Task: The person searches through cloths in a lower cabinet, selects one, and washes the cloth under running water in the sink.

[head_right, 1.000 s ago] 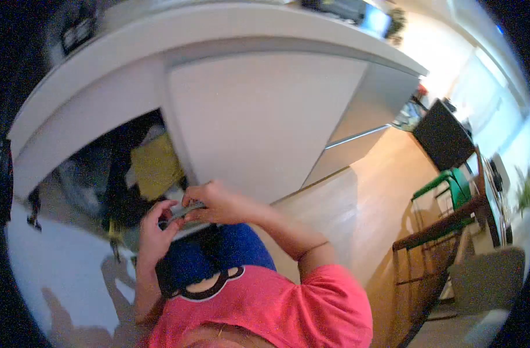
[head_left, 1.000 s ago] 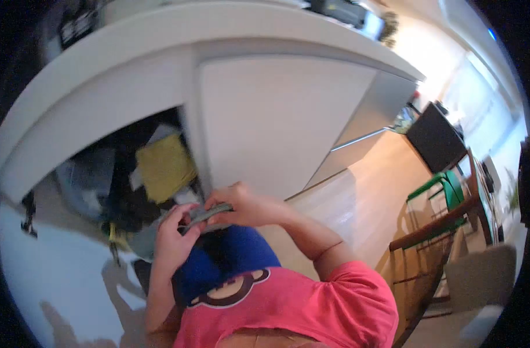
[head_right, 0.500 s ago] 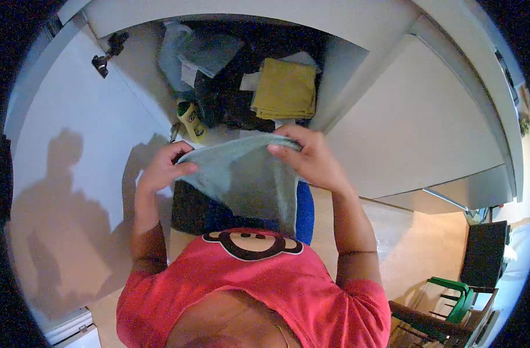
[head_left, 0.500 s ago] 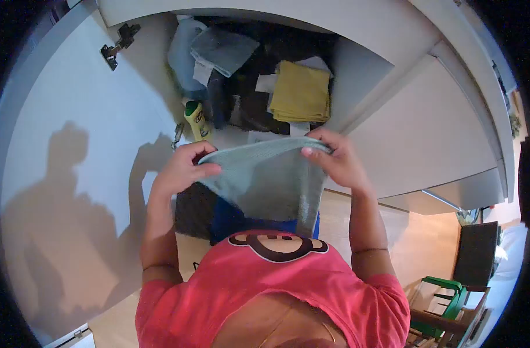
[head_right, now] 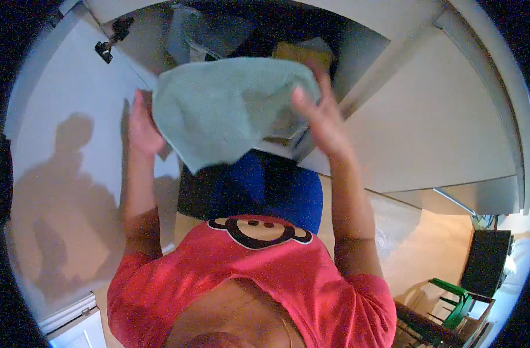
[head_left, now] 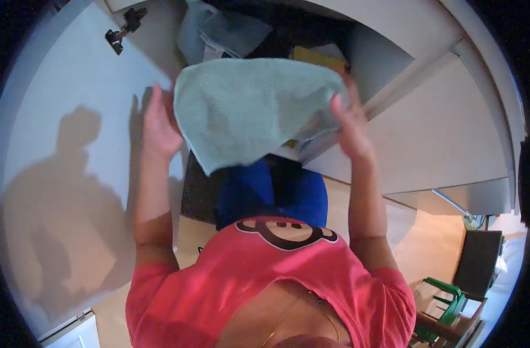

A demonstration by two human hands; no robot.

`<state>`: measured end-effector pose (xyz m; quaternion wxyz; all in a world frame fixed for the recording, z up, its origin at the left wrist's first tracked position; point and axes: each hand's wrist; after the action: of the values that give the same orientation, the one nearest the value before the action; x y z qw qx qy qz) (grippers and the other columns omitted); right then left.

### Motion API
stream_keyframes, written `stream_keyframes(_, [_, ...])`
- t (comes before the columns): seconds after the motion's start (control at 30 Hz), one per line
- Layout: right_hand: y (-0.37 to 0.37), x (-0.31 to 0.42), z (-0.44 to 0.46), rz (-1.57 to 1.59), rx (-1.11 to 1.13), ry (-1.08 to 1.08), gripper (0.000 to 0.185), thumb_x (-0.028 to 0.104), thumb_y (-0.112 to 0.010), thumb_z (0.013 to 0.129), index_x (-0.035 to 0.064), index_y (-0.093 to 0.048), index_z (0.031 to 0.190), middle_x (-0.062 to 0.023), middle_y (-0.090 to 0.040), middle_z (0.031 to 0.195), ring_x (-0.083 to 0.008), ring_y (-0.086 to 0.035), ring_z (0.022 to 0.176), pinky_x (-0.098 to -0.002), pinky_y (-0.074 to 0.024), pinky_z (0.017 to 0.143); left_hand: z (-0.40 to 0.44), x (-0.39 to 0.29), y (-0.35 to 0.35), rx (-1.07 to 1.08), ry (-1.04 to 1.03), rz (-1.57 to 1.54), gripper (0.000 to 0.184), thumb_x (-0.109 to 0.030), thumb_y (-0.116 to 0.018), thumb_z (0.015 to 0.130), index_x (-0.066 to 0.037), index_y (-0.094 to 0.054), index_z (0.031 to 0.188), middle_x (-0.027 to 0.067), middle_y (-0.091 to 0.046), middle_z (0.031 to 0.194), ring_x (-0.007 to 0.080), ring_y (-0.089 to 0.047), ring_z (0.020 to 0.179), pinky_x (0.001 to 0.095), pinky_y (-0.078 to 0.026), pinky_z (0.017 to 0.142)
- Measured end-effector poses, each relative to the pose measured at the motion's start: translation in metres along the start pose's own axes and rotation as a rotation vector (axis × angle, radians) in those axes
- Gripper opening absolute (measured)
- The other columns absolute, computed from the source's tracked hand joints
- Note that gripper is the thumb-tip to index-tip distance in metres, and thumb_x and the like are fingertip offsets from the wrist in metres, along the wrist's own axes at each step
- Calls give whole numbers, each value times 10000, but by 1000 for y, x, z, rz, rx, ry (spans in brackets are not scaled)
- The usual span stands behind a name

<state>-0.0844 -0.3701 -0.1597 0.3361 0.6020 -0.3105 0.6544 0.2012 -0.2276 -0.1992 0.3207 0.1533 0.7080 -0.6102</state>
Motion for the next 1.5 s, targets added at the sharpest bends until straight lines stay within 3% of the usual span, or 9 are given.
stream_keyframes(0.1, [-12, -81, -22, -293, 343, -125, 819, 304, -659, 749, -9, -182, 1337, -150, -302, 1343, -239, -279, 1242, -328, -220, 1024, -35, 51, 42, -48, 432, -217, 451, -334, -478, 872, -8, -447, 1180, 100, -544, 1094, 204, -528, 1002, 337, -430, 848])
stream_keyframes(0.2, [-6, -130, -33, -342, 254, -276, 782, 137, -662, 731, -14, -192, 1338, -138, -427, 1234, -191, -460, 1057, -316, -375, 897, -59, 75, 89, -135, 249, 443, 349, -235, -494, 861, -2, -504, 1121, 95, -578, 1042, 200, -561, 945, 320, -441, 832])
stream_keyframes(0.3, [-20, -65, -28, 121, 196, -149, 777, -1, -594, 749, 42, -128, 1370, -50, -535, 844, -89, -476, 705, -224, -396, 628, -63, 42, 71, -131, 113, 38, 383, -131, -526, 817, 17, -456, 1164, 89, -551, 1064, 166, -534, 976, 307, -418, 860])
stream_keyframes(0.4, [-15, -49, -30, -280, 265, -183, 889, -22, -617, 722, 96, -36, 1385, -123, -546, 1017, -137, -511, 854, -249, -428, 725, -58, 31, 49, -191, 47, 311, 513, -90, -572, 783, -4, -375, 1249, 90, -499, 1147, 169, -485, 1045, 295, -371, 903])
stream_keyframes(0.57, [-10, -69, -21, -154, 150, -47, 535, -58, -451, 751, 91, -425, 1264, -50, -572, 855, -101, -511, 737, -209, -407, 668, -52, 28, 21, -358, -302, 972, 560, -72, -602, 772, -60, -366, 1280, 77, -495, 1132, 156, -478, 1005, 271, -356, 884])
stream_keyframes(0.63, [-12, -48, -20, 49, 105, -168, 551, -48, -427, 740, 100, -421, 1270, -43, -572, 861, -97, -513, 730, -206, -411, 631, -49, 19, 21, -315, -394, 1222, 539, -84, -599, 780, -75, -379, 1273, 64, -495, 1112, 130, -484, 959, 253, -376, 844])
stream_keyframes(0.93, [-20, -82, -11, 368, 309, -409, 387, 0, -448, 747, 35, -561, 1116, -78, -601, 943, -118, -542, 751, -190, -419, 598, -47, -20, 6, -117, -305, 1142, 439, -86, -620, 754, -69, -471, 1166, 29, -490, 1034, 104, -491, 868, 228, -392, 775])
stream_keyframes(1.17, [-22, -68, -21, -120, 102, -192, 218, 83, -539, 834, 41, -608, 1037, -2, -583, 772, -94, -497, 628, -233, -431, 594, -51, -23, 12, -142, -173, 1237, 385, -46, -611, 762, -27, -505, 1132, 39, -540, 1018, 104, -508, 872, 226, -413, 785])
stream_keyframes(1.5, [2, -43, -31, -660, 101, 186, 130, 119, -613, 762, 24, -593, 848, -123, -599, 758, -221, -581, 642, -308, -459, 584, -84, -34, 9, -268, -184, 1727, 192, -5, -584, 700, -42, -643, 878, 116, -620, 796, 178, -584, 750, 301, -464, 655])
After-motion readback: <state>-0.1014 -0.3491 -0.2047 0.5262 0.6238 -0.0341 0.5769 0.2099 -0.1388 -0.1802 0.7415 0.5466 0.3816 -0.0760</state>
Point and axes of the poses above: each hand's wrist, its own z-axis towards the middle knuckle, its own y-axis out of the back of the hand, x = y × z
